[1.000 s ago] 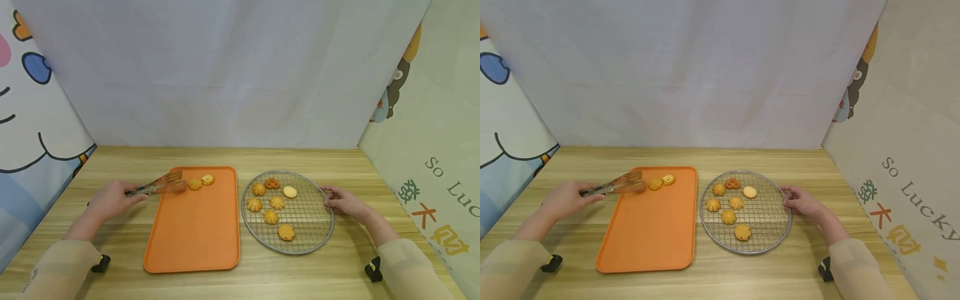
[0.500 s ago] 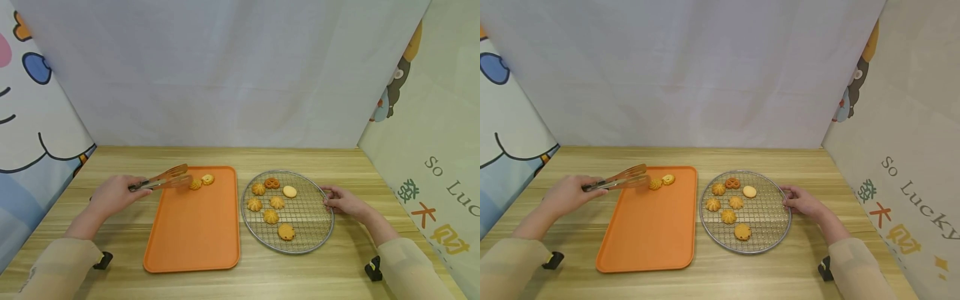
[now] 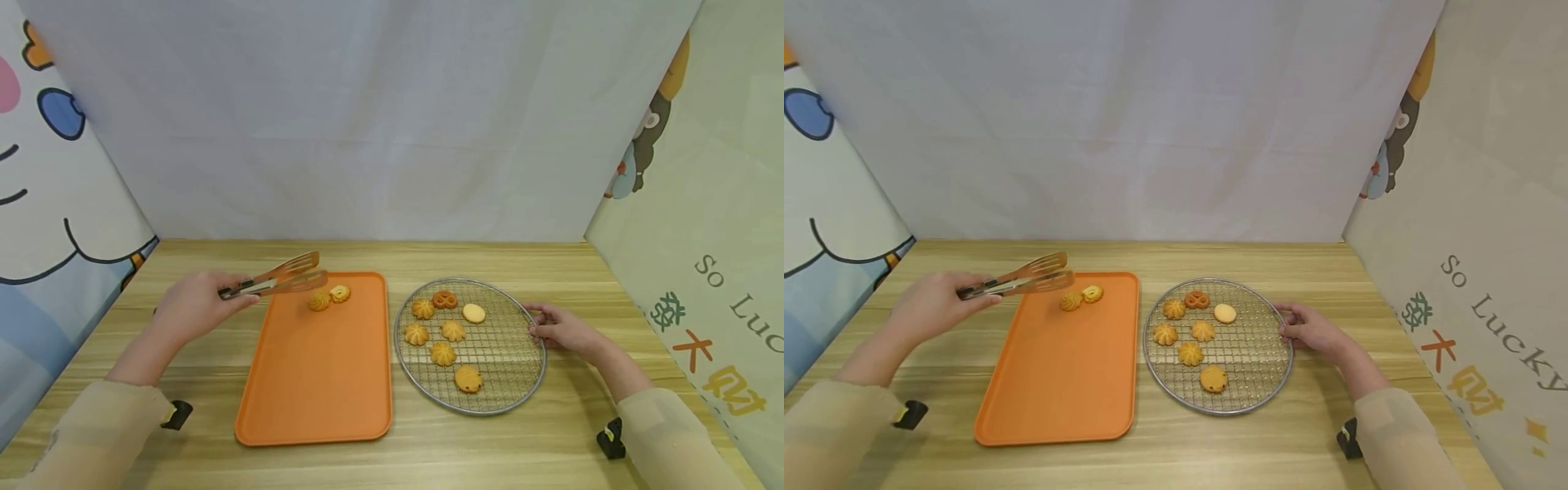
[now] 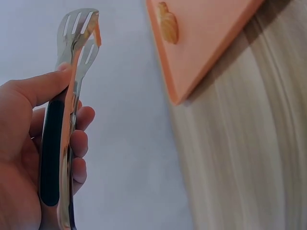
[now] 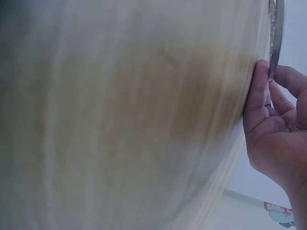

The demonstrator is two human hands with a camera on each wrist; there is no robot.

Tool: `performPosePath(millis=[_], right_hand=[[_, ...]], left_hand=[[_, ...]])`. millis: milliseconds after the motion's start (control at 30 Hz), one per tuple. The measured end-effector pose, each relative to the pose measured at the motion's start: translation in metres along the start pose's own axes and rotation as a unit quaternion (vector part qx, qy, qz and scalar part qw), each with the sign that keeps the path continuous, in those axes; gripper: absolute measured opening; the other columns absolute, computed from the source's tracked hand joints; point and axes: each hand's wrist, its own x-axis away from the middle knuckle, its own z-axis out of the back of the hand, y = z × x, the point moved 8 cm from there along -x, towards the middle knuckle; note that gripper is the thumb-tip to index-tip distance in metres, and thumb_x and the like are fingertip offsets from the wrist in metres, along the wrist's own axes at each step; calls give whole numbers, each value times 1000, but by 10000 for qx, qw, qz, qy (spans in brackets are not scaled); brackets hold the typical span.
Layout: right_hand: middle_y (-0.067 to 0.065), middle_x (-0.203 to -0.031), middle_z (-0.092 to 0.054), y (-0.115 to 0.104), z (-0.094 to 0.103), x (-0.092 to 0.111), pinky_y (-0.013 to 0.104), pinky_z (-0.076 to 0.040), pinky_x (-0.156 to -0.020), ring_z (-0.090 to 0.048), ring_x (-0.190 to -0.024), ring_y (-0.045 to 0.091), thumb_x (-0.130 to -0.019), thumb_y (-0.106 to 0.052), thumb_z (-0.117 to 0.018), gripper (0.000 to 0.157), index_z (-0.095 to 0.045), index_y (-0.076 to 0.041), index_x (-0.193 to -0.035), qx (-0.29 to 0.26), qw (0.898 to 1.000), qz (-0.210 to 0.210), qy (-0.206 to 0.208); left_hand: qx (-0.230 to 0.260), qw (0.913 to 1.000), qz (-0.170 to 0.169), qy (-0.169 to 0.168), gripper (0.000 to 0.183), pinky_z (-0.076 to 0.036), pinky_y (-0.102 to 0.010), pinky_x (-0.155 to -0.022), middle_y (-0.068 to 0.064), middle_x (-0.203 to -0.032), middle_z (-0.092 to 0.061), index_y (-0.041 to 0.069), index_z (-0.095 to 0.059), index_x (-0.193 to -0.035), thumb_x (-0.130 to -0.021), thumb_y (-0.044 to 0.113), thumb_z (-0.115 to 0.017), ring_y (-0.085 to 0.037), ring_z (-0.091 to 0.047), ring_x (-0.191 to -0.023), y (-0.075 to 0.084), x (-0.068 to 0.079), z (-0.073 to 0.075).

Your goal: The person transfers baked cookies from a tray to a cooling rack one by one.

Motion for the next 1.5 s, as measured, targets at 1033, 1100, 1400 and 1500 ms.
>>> performPosePath(millis=[1033, 1100, 1400, 1500], right_hand=[[7, -97, -49, 3, 0, -3, 26, -52, -74, -58, -80, 9, -96, -4, -51, 61, -19, 8, -146, -84, 9999, 114, -27], [8, -97, -48, 4, 1, -3, 27, -52, -74, -58, -81, 9, -96, -4, -51, 61, -19, 8, -146, -78, 9999, 88, -3], [7, -96, -49, 5, 0, -5, 26, -52, -74, -58, -80, 8, -96, -4, -50, 61, -18, 9, -146, -119, 9999, 116, -40], [6, -96, -49, 5, 1, -6, 26, -52, -74, -58, -80, 8, -96, -4, -50, 60, -18, 9, -145, -109, 9999, 123, -42]], left_hand=[[327, 9935, -950, 541, 48, -31, -29, -48, 1, -67, -56, 13, -66, -122, -87, 46, -64, -13, -39, -50, 97, -33, 31], [383, 9923, -1039, 563, 46, -32, -29, -49, 0, -72, -61, 13, -67, -121, -87, 43, -66, -12, -40, -50, 104, -36, 30], [545, 9863, -1408, 662, 42, -32, -28, -48, -3, -88, -70, 13, -68, -118, -84, 38, -71, -11, -39, -46, 140, -46, 21], [626, 9854, -1466, 602, 42, -35, -28, -49, -5, -97, -71, 13, -68, -119, -84, 37, -71, -10, -40, -46, 151, -50, 16]])
